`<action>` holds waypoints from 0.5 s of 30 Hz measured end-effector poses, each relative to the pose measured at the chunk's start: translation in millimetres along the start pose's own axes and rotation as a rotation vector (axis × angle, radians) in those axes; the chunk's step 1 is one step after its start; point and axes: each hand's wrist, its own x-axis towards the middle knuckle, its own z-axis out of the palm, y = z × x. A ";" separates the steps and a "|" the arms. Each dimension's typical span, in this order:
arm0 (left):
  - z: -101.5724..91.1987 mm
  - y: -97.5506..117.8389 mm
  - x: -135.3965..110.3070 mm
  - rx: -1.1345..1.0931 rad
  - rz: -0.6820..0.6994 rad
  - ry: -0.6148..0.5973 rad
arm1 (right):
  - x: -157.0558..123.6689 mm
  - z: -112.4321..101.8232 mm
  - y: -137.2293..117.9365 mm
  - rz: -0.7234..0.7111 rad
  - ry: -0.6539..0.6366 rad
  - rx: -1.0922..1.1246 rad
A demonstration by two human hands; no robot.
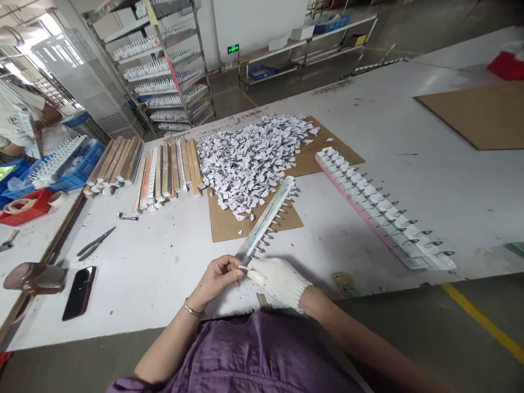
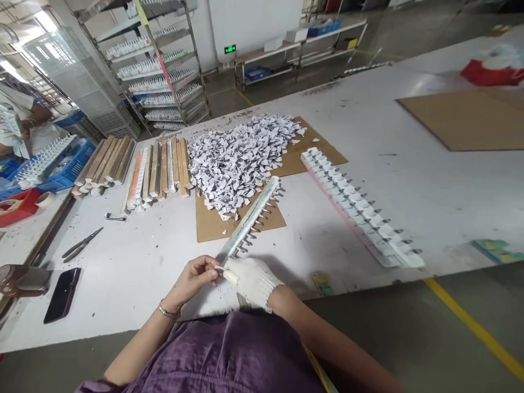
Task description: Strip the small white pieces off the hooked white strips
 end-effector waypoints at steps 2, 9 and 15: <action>7.7 0.2 0.3 0.018 0.030 0.075 | -2.5 -2.6 -6.1 0.048 -0.033 -0.065; 22.5 -3.4 -1.2 -0.273 -0.142 0.129 | -9.6 14.5 -14.2 0.087 0.039 -0.153; 24.8 -9.6 -18.0 0.365 0.149 0.162 | -20.7 35.4 -0.8 0.028 0.133 -0.124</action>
